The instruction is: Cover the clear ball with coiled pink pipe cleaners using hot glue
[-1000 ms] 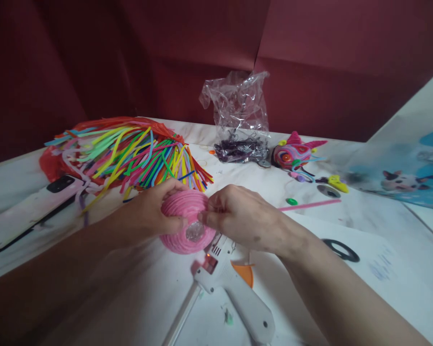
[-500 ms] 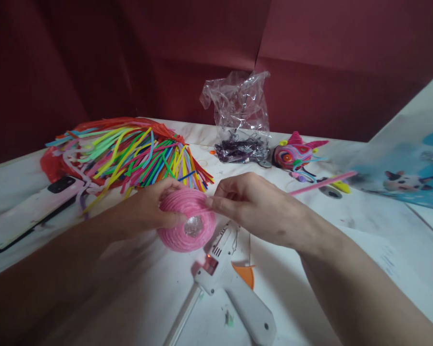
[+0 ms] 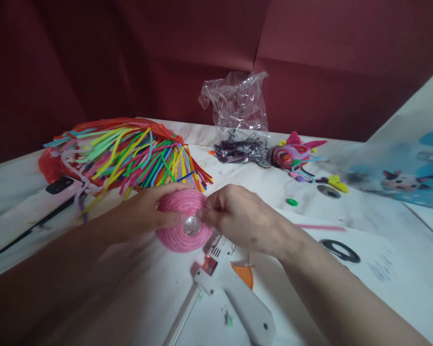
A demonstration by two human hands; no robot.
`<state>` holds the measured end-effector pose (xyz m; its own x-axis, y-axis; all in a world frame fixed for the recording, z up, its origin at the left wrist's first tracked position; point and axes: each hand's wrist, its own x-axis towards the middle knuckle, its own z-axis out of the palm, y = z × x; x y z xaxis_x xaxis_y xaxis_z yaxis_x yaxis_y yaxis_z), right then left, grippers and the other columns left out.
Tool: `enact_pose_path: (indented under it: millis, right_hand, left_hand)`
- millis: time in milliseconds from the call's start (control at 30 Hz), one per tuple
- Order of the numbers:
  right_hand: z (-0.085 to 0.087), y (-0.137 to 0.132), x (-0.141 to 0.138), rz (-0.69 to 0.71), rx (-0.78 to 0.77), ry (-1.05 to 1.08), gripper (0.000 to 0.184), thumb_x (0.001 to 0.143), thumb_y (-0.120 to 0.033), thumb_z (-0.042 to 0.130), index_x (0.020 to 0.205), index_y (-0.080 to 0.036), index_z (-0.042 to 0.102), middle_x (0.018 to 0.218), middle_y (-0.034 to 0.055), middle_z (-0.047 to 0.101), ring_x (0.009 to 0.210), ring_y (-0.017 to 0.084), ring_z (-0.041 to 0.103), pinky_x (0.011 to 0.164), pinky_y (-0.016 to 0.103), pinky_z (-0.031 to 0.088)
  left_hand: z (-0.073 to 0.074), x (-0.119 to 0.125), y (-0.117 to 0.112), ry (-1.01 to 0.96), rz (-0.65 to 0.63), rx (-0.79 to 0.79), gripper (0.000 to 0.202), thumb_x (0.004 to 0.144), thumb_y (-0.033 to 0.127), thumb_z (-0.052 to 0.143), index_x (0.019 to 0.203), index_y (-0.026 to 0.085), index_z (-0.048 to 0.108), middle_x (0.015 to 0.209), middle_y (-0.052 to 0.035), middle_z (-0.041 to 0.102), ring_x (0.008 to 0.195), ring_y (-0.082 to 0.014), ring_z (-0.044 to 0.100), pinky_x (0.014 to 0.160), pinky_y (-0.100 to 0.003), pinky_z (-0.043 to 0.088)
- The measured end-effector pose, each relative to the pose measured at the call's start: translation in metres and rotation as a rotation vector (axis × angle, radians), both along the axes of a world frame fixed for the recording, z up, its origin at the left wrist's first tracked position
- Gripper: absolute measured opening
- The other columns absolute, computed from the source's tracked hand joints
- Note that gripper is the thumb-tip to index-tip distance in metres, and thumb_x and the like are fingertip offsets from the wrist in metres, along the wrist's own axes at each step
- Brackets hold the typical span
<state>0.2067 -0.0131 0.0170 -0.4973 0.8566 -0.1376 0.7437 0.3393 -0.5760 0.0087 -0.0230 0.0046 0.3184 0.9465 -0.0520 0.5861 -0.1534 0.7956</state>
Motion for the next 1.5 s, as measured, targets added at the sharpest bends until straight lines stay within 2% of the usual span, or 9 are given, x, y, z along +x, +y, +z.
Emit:
enact_pose_path:
  millis: [133, 267, 433, 733, 900, 1167, 1367, 1500]
  right_hand:
    - [0.001, -0.002, -0.003, -0.027, -0.061, 0.01, 0.03, 0.072, -0.037, 0.046, 0.052, -0.016, 0.042, 0.051, -0.0012, 0.038, 0.05, 0.009, 0.033, 0.046, 0.022, 0.026]
    - [0.002, -0.004, -0.007, -0.035, -0.154, 0.035, 0.03, 0.074, -0.034, 0.049, 0.052, -0.015, 0.046, 0.049, -0.0008, 0.043, 0.047, 0.008, 0.035, 0.045, 0.021, 0.027]
    - [0.002, -0.006, -0.01, -0.075, -0.231, 0.08, 0.03, 0.076, -0.027, 0.051, 0.05, -0.013, 0.047, 0.046, -0.0015, 0.045, 0.043, 0.007, 0.034, 0.042, 0.019, 0.026]
    - [0.004, -0.008, -0.016, -0.139, -0.337, 0.148, 0.031, 0.079, -0.017, 0.049, 0.048, -0.013, 0.047, 0.038, -0.0022, 0.043, 0.034, 0.005, 0.035, 0.037, 0.017, 0.026]
    - [0.002, -0.009, -0.016, -0.13, -0.348, 0.168, 0.029, 0.078, -0.015, 0.05, 0.049, -0.012, 0.049, 0.039, -0.0021, 0.042, 0.035, 0.005, 0.036, 0.038, 0.016, 0.026]
    - [0.002, -0.009, -0.016, -0.139, -0.322, 0.165, 0.029, 0.074, -0.012, 0.051, 0.046, -0.013, 0.047, 0.037, -0.0023, 0.042, 0.035, 0.005, 0.033, 0.038, 0.017, 0.022]
    - [0.003, -0.006, -0.013, -0.109, -0.304, 0.208, 0.029, 0.074, -0.016, 0.051, 0.046, -0.013, 0.047, 0.038, -0.0027, 0.042, 0.036, 0.005, 0.033, 0.039, 0.017, 0.024]
    - [0.003, 0.0, -0.008, -0.093, -0.285, 0.206, 0.03, 0.073, -0.02, 0.053, 0.044, -0.013, 0.046, 0.037, -0.0031, 0.041, 0.036, 0.004, 0.031, 0.039, 0.017, 0.024]
  left_hand:
    - [0.0, 0.001, -0.002, -0.007, 0.006, 0.019, 0.044, 0.071, 0.031, 0.063, 0.114, 0.025, 0.06, 0.109, -0.0001, 0.068, 0.1, -0.0253, 0.062, 0.084, -0.034, 0.047]
    - [0.002, 0.003, -0.004, -0.033, 0.013, 0.013, 0.042, 0.069, 0.028, 0.062, 0.11, 0.024, 0.061, 0.107, -0.0008, 0.068, 0.099, -0.0249, 0.062, 0.086, -0.035, 0.046]
    - [0.003, 0.006, -0.005, -0.035, 0.042, 0.002, 0.042, 0.065, 0.029, 0.063, 0.107, 0.023, 0.061, 0.1, -0.0011, 0.068, 0.095, -0.0257, 0.062, 0.082, -0.036, 0.047]
    - [0.009, 0.009, -0.008, 0.023, 0.073, 0.016, 0.04, 0.067, 0.03, 0.064, 0.106, 0.022, 0.059, 0.095, 0.0003, 0.067, 0.091, -0.0243, 0.062, 0.076, -0.032, 0.045]
    - [0.009, 0.01, -0.008, 0.023, 0.078, 0.003, 0.041, 0.067, 0.03, 0.065, 0.106, 0.022, 0.058, 0.097, 0.0, 0.067, 0.093, -0.0244, 0.062, 0.076, -0.032, 0.044]
    - [0.003, 0.008, -0.005, -0.028, 0.055, 0.042, 0.034, 0.066, 0.029, 0.062, 0.099, 0.021, 0.059, 0.088, 0.0007, 0.065, 0.086, -0.0233, 0.061, 0.071, -0.032, 0.044]
    - [-0.002, 0.011, -0.007, -0.092, 0.086, 0.073, 0.036, 0.066, 0.027, 0.062, 0.101, 0.021, 0.058, 0.093, -0.0003, 0.067, 0.091, -0.0242, 0.062, 0.079, -0.034, 0.047]
    - [-0.008, 0.017, -0.008, -0.128, 0.156, 0.081, 0.044, 0.064, 0.029, 0.065, 0.106, 0.018, 0.054, 0.103, -0.0046, 0.065, 0.098, -0.0264, 0.06, 0.083, -0.037, 0.048]
